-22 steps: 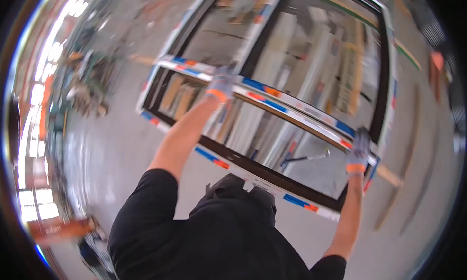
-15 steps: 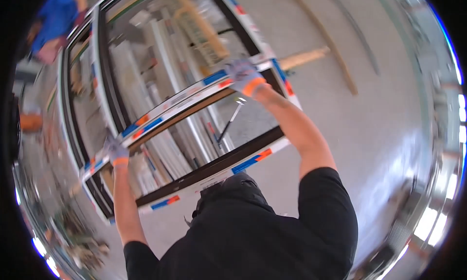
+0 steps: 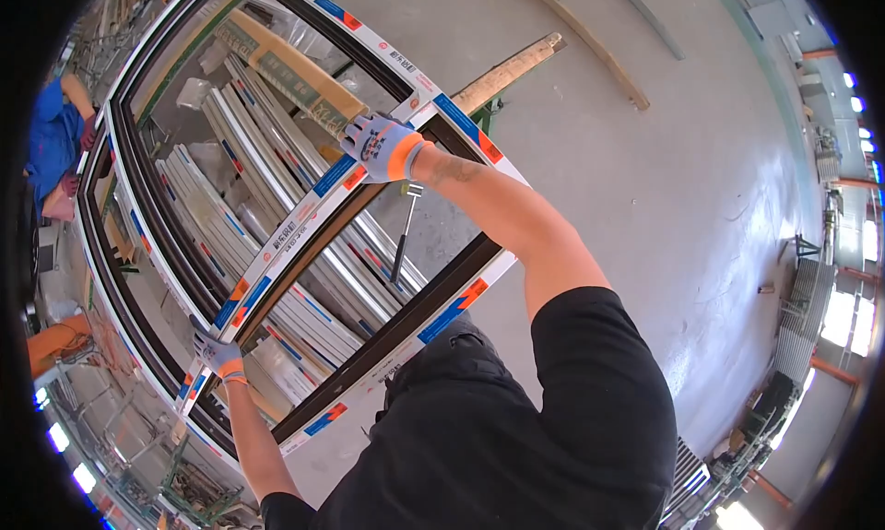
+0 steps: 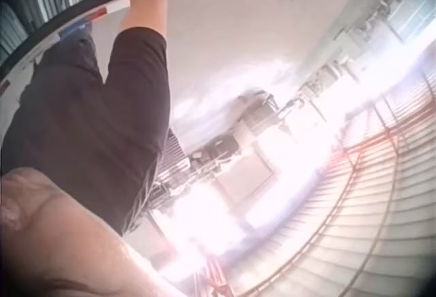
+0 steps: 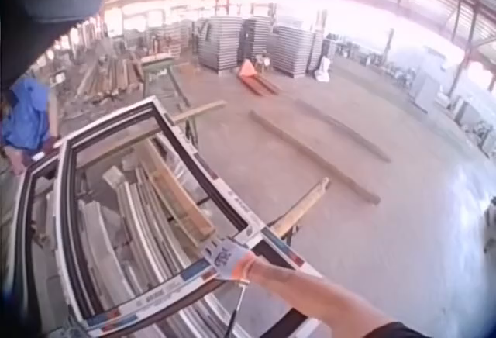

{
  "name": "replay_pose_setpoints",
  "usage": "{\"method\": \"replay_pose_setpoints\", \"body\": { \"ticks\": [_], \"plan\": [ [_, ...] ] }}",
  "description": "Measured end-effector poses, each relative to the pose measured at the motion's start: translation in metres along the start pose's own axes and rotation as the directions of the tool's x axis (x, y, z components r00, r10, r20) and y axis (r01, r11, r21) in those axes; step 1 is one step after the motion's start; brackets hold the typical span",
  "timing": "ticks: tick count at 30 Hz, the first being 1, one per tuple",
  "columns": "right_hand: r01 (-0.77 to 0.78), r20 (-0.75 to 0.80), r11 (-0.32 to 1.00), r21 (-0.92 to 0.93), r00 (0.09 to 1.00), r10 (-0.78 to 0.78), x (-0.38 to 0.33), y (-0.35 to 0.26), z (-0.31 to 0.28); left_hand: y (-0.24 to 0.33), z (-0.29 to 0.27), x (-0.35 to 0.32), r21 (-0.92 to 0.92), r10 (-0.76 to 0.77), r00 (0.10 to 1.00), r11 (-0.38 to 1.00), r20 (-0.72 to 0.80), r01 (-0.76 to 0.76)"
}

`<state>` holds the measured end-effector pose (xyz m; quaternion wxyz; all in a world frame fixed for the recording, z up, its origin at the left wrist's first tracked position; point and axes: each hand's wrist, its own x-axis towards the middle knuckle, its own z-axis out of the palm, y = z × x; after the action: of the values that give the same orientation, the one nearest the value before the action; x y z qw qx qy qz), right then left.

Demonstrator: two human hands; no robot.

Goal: Moving and organizing aluminum window frames in a fabrication workshop and using a miter saw.

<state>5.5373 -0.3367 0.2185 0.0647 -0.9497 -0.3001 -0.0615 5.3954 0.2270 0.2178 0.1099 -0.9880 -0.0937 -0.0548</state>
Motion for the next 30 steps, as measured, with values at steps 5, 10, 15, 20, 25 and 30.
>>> {"method": "replay_pose_setpoints", "body": {
  "ticks": [5,10,15,20,25,30],
  "plan": [
    [-0.06,0.23,0.986,0.154,0.973,0.024,0.035,-0.033,-0.013,-0.021,-0.017,0.004,-0.157,-0.005,0.992,0.987,0.126,0.025],
    [-0.131,0.278,0.978,-0.162,0.945,0.172,0.014,-0.051,-0.021,-0.054,0.038,0.033,-0.169,0.171,0.972,0.975,0.159,-0.144],
    [-0.136,0.252,0.977,-0.162,0.952,0.174,0.033,-0.1,-0.023,-0.14,0.005,0.004,0.091,0.283,0.946,0.95,0.155,-0.299],
    [-0.142,0.28,0.962,-0.234,0.937,0.207,0.059,-0.149,-0.025,-0.205,0.021,0.009,-0.021,0.31,0.921,0.949,0.236,-0.314],
    [-0.155,0.128,0.926,-0.344,0.969,0.21,0.077,-0.234,-0.001,-0.235,0.027,0.015,0.003,0.431,0.877,0.897,0.214,-0.442],
    [0.0,0.194,0.996,-0.094,0.981,0.018,0.164,-0.429,0.038,-0.252,0.034,0.017,-0.123,0.444,0.872,0.896,0.206,-0.427]
  ]
}}
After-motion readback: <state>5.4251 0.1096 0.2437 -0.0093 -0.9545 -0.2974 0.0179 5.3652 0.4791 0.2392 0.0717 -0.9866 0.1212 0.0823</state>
